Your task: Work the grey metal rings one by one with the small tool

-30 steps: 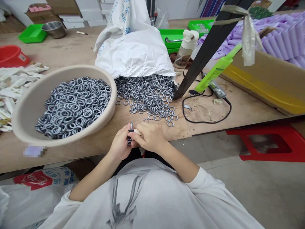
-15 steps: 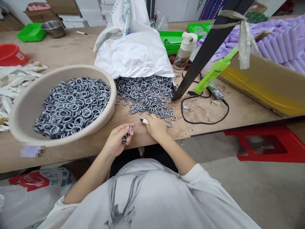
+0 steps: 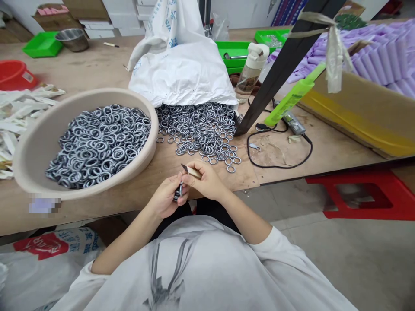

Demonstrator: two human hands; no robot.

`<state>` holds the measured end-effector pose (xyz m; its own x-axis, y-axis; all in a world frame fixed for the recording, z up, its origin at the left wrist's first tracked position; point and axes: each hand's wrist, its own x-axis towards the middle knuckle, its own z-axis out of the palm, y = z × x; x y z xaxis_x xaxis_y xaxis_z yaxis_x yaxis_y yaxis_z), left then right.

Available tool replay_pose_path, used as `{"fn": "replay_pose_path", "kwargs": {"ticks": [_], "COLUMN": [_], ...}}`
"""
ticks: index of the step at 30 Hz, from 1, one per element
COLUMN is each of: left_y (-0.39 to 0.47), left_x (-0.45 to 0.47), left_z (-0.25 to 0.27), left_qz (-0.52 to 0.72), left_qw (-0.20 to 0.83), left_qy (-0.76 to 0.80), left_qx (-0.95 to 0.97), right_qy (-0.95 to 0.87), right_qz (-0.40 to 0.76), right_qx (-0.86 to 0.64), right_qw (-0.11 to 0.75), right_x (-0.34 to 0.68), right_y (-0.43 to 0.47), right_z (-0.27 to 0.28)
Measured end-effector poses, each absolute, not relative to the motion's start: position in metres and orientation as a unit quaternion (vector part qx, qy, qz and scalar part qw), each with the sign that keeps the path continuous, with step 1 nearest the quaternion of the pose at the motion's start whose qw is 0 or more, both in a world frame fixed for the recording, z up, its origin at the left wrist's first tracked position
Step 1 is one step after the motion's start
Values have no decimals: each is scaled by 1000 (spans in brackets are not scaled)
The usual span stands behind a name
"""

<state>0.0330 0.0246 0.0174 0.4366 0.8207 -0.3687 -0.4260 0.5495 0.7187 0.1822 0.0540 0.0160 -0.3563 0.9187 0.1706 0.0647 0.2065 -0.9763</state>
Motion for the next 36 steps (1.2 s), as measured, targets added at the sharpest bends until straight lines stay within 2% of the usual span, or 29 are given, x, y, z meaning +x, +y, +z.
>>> {"fn": "replay_pose_path", "kwargs": {"ticks": [5, 12, 17, 22, 24, 25, 27, 28, 29, 32, 36], "left_y": [24, 25, 22, 5, 7, 11, 27, 36, 45, 61, 45], "left_x": [34, 30, 32, 18, -2, -15, -43, -57, -69, -90, -71], "left_z": [15, 13, 7, 23, 44, 56, 78, 86, 92, 97, 84], "left_qz": [462, 480, 471, 397, 430, 459, 472, 435, 383, 283, 371], "left_qw": [736, 722, 722, 701, 572, 455, 159, 45, -21, -106, -134], "left_qy": [374, 390, 377, 347, 404, 454, 555, 602, 636, 674, 594], "left_qx": [324, 310, 338, 480, 569, 613, 666, 668, 670, 674, 702], "right_qy": [-657, -810, -817, -746, -752, -761, -778, -784, -790, -803, -811], "right_qz": [419, 222, 221, 232, 215, 203, 170, 147, 122, 59, 32], "right_qx": [-429, -393, -407, -557, -574, -574, -574, -577, -582, -588, -582], "right_qw": [457, 374, 344, 282, 243, 226, 192, 172, 149, 79, 51], "right_x": [183, 185, 186, 196, 193, 188, 176, 169, 163, 147, 148], "right_y": [51, 33, 36, 65, 75, 80, 91, 97, 103, 123, 135], "right_z": [15, 24, 22, 8, 8, 10, 15, 17, 18, 16, 11]}}
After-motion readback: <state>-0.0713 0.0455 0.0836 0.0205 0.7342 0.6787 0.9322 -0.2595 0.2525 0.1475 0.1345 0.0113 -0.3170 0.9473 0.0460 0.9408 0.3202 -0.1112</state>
